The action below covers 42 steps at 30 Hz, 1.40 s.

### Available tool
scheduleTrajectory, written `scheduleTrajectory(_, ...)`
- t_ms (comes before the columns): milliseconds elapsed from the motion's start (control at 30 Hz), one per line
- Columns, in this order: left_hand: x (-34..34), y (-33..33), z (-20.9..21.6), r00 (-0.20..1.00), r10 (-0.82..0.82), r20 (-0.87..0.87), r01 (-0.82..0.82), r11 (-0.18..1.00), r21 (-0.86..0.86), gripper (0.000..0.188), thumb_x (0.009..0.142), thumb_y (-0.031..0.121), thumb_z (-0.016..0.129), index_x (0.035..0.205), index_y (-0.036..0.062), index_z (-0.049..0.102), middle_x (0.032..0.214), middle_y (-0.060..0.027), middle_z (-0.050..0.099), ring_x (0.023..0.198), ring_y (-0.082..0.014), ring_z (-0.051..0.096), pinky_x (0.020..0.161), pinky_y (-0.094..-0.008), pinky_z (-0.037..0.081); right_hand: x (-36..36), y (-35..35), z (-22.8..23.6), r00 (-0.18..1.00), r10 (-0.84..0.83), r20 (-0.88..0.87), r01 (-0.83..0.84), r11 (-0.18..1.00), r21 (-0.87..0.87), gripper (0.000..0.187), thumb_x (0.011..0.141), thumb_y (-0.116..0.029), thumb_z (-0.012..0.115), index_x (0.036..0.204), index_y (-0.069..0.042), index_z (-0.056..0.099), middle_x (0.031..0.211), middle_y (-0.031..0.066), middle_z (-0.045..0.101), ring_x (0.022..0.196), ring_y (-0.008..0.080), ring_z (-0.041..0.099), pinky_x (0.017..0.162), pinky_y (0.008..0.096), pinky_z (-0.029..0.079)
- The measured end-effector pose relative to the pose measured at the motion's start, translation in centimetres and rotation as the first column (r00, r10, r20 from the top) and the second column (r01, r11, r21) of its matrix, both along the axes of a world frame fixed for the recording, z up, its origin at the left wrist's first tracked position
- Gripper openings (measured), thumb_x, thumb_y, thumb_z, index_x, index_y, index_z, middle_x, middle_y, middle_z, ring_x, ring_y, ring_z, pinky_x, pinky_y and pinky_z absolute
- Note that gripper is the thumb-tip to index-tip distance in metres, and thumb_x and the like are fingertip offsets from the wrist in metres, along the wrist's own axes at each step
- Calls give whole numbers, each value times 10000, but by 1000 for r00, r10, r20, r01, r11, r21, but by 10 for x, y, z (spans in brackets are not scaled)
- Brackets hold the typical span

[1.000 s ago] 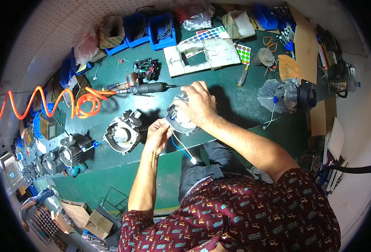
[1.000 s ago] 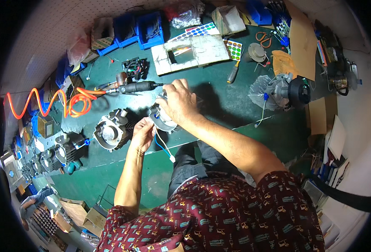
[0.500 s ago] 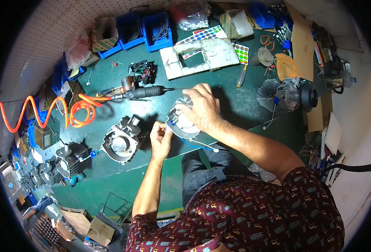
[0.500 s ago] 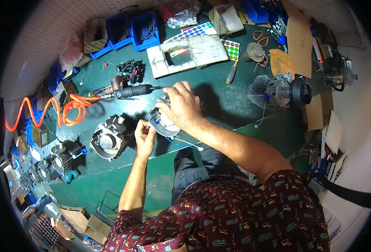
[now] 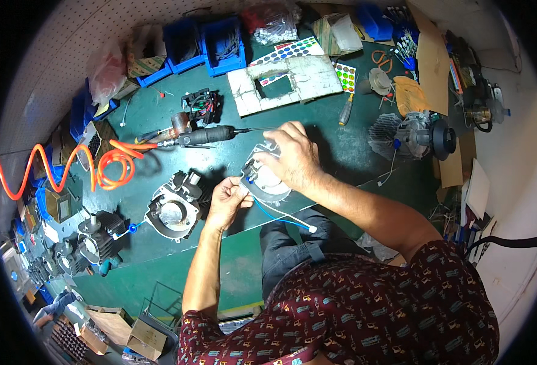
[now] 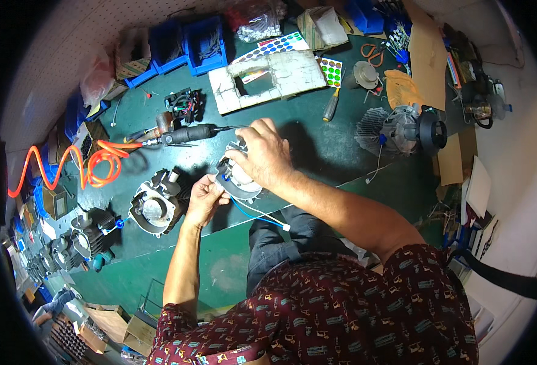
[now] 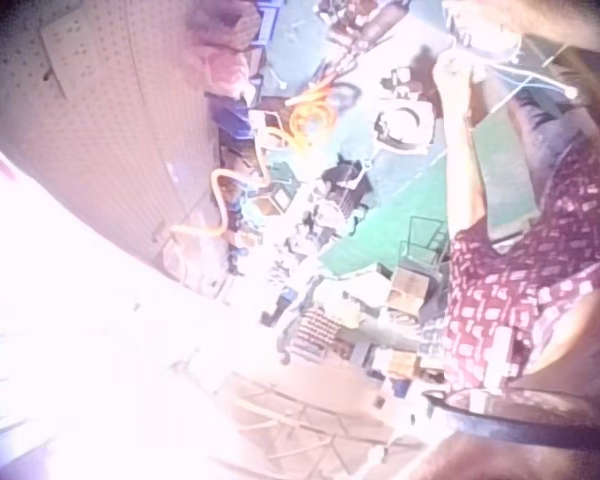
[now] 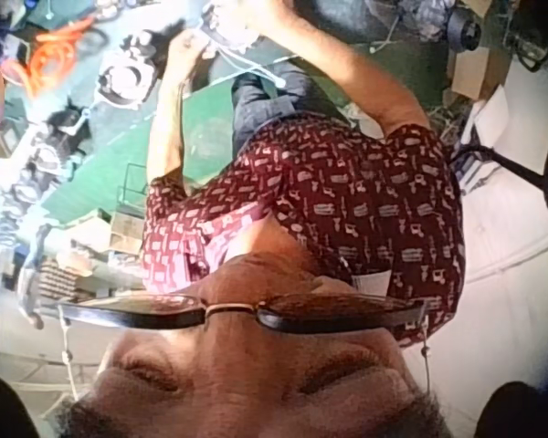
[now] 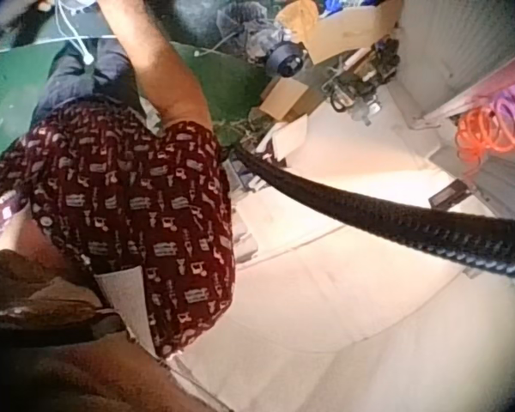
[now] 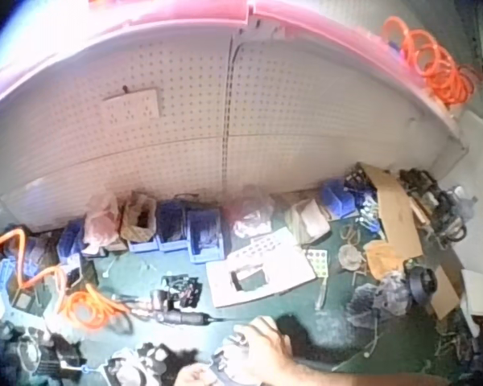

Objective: The person assembles small electronic components on a workbench, connecting wires to motor-like units and securing them with a screwdriver. They handle multiple units sequentially, routing wires and tightening screws to complete each assembly.

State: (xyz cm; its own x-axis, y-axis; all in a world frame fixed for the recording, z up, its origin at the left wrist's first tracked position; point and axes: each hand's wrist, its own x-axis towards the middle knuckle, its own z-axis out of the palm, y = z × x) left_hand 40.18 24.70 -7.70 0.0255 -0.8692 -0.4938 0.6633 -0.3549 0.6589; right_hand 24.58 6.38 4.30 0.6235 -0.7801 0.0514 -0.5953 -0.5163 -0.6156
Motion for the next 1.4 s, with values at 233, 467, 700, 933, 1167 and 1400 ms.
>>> scheduleTrajectory(233,2,-10,12,961,-121,247,141,988,-63,171,1018,175,691,930,38,637,826,-23,672,673,-71,581,578,-234,516,-5,-6,0,1000,6,-2,-6,1000,13,429,797,-322,843,1097,-39,725,1050,111,632,1111,311,585,876,460,542)
scheduleTrajectory(467,-5,-15,19,441,37,897,289,940,-181,189,927,79,726,870,-21,576,733,-127,598,638,-227,585,593,-376,468,-13,-12,-3,998,27,53,-27,1000,-5,445,794,-334,845,1095,-30,722,1047,116,631,1097,318,589,874,466,540)
scheduleTrajectory(700,-12,-11,45,677,-133,724,211,977,-18,210,1014,153,651,926,-35,617,772,-100,644,669,-186,608,598,-335,507,-16,-12,-2,998,15,58,-14,1000,-15,443,782,-332,854,1088,-41,721,1053,105,635,1097,308,598,863,459,550)
scheduleTrajectory(933,-10,-16,37,975,-142,169,127,987,97,275,1085,254,574,954,28,661,829,-40,679,639,-97,589,538,-242,501,-19,-15,-7,996,19,83,-18,1000,-15,451,778,-338,860,1096,-52,716,1057,99,635,1104,297,598,855,454,551)
scheduleTrajectory(1167,-11,-23,28,900,55,-432,69,961,267,137,1035,161,603,998,38,650,814,-32,656,653,-108,604,473,-212,455,-31,-26,-11,988,22,154,-19,1000,-17,423,758,-305,874,1057,-47,724,998,103,649,1044,310,618,856,428,547)
scheduleTrajectory(1400,-16,-37,50,961,-174,-215,206,969,137,253,1078,256,577,1054,11,630,865,-70,681,690,-127,641,590,-249,559,-41,-34,-11,982,9,188,-14,1000,27,419,756,-284,873,1063,-34,734,1014,129,659,1054,329,623,892,429,534)
